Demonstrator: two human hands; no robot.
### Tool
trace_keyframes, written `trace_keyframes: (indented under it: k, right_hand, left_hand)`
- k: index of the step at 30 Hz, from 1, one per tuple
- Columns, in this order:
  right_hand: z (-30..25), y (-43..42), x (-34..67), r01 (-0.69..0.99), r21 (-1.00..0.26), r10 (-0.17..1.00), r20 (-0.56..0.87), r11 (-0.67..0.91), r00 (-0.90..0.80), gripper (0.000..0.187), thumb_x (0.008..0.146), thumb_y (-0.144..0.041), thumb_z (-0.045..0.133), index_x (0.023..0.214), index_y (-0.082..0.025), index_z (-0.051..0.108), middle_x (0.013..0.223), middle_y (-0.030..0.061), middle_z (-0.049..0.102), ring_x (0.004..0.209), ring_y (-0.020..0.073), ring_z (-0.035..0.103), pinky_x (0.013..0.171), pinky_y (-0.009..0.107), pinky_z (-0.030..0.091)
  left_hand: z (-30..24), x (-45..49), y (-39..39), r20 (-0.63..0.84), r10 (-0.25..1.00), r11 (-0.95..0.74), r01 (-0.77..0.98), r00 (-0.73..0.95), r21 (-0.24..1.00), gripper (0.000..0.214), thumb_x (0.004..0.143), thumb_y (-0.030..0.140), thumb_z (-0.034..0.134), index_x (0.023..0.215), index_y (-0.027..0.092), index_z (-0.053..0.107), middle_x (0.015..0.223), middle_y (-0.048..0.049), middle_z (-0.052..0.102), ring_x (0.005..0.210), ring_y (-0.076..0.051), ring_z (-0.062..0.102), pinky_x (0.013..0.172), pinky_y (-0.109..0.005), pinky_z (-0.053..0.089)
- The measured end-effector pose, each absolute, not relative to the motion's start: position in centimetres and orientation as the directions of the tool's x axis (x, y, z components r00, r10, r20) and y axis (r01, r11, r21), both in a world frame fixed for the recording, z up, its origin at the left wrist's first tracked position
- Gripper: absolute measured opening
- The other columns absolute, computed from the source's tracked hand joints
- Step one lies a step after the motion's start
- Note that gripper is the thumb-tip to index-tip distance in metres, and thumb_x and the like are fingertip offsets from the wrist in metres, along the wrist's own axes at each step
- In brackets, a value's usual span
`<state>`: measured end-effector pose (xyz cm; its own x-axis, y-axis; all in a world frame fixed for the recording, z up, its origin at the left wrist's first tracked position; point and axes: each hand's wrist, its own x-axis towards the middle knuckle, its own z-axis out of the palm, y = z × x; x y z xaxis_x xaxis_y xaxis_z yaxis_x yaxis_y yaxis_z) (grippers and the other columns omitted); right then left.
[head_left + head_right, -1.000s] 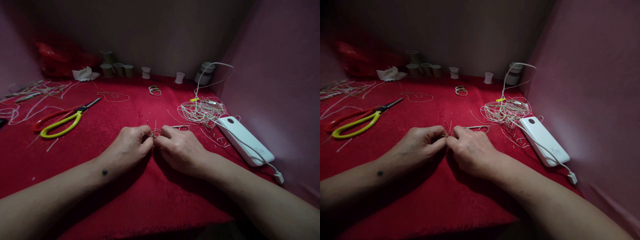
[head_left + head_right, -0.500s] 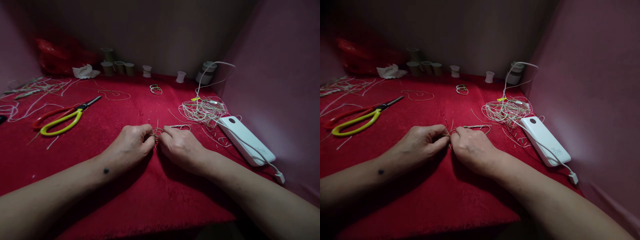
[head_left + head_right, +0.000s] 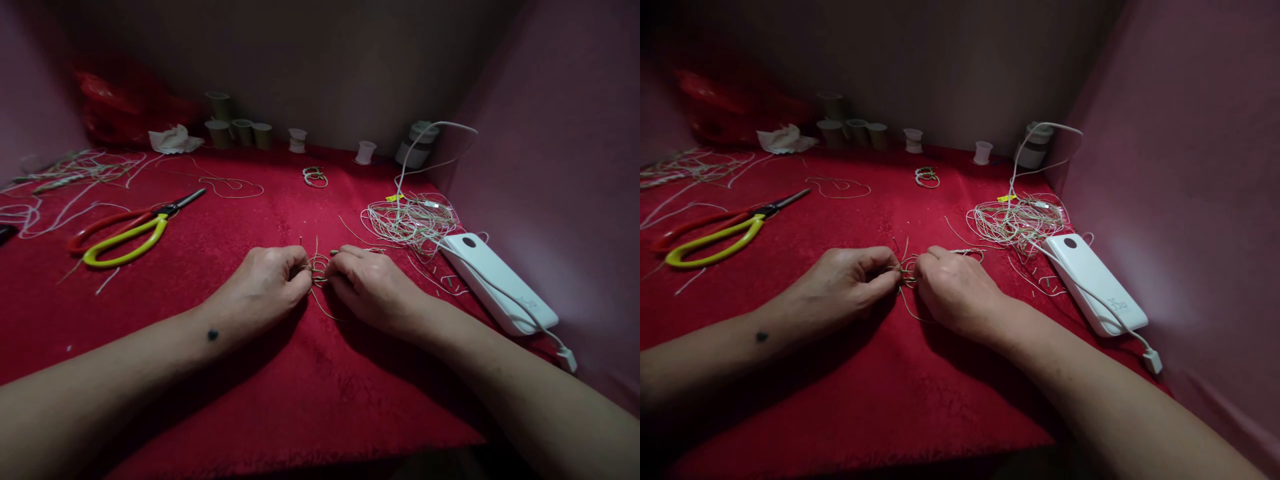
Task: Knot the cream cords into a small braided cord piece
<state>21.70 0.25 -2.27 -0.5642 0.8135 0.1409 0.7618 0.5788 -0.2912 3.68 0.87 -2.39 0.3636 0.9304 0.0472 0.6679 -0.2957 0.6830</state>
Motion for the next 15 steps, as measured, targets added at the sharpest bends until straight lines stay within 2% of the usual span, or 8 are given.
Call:
trace_keyframes:
  k: [4, 7, 15]
  right_hand:
    - [-1.99, 0.34, 21.93, 0.735, -0.369, 0.818, 0.158, 0.569, -0.553, 0.016, 0.086, -0.009, 0.046, 0.084, -0.01, 0.062, 0.082, 0.0087, 0.062, 0.074, 0.0158, 0.055, 0.071, 0.028, 0.042]
    - [-1.76, 0.11, 22.01, 0.704, -0.373, 0.79, 0.165, 0.605, -0.591, 0.013, 0.083, -0.01, 0.048, 0.086, -0.011, 0.061, 0.083, 0.0082, 0.06, 0.071, 0.015, 0.053, 0.067, 0.027, 0.041]
    - [-2.3, -0.37, 21.37, 0.773, -0.13, 0.783, 0.145, 0.621, -0.605, 0.012, 0.087, -0.012, 0.048, 0.088, -0.011, 0.06, 0.086, 0.0097, 0.059, 0.074, 0.0172, 0.053, 0.065, 0.029, 0.039]
  left_hand:
    - [-2.41, 3.72, 0.88, 0.052, 0.928, -0.302, 0.665, 0.368, 0.683, 0.018, 0.078, 0.022, 0.048, 0.062, 0.018, 0.056, 0.045, 0.0048, 0.051, 0.042, -0.009, 0.043, 0.044, -0.021, 0.029]
    - [-2.4, 3.7, 0.9, 0.056, 0.927, -0.307, 0.667, 0.37, 0.679, 0.019, 0.078, 0.021, 0.047, 0.062, 0.018, 0.055, 0.044, 0.0052, 0.049, 0.042, -0.009, 0.043, 0.044, -0.021, 0.029]
    - [-2.3, 3.73, 0.93, 0.041, 0.926, -0.304, 0.679, 0.375, 0.668, 0.018, 0.078, 0.021, 0.047, 0.063, 0.018, 0.056, 0.043, 0.0057, 0.048, 0.041, -0.009, 0.043, 0.044, -0.021, 0.029]
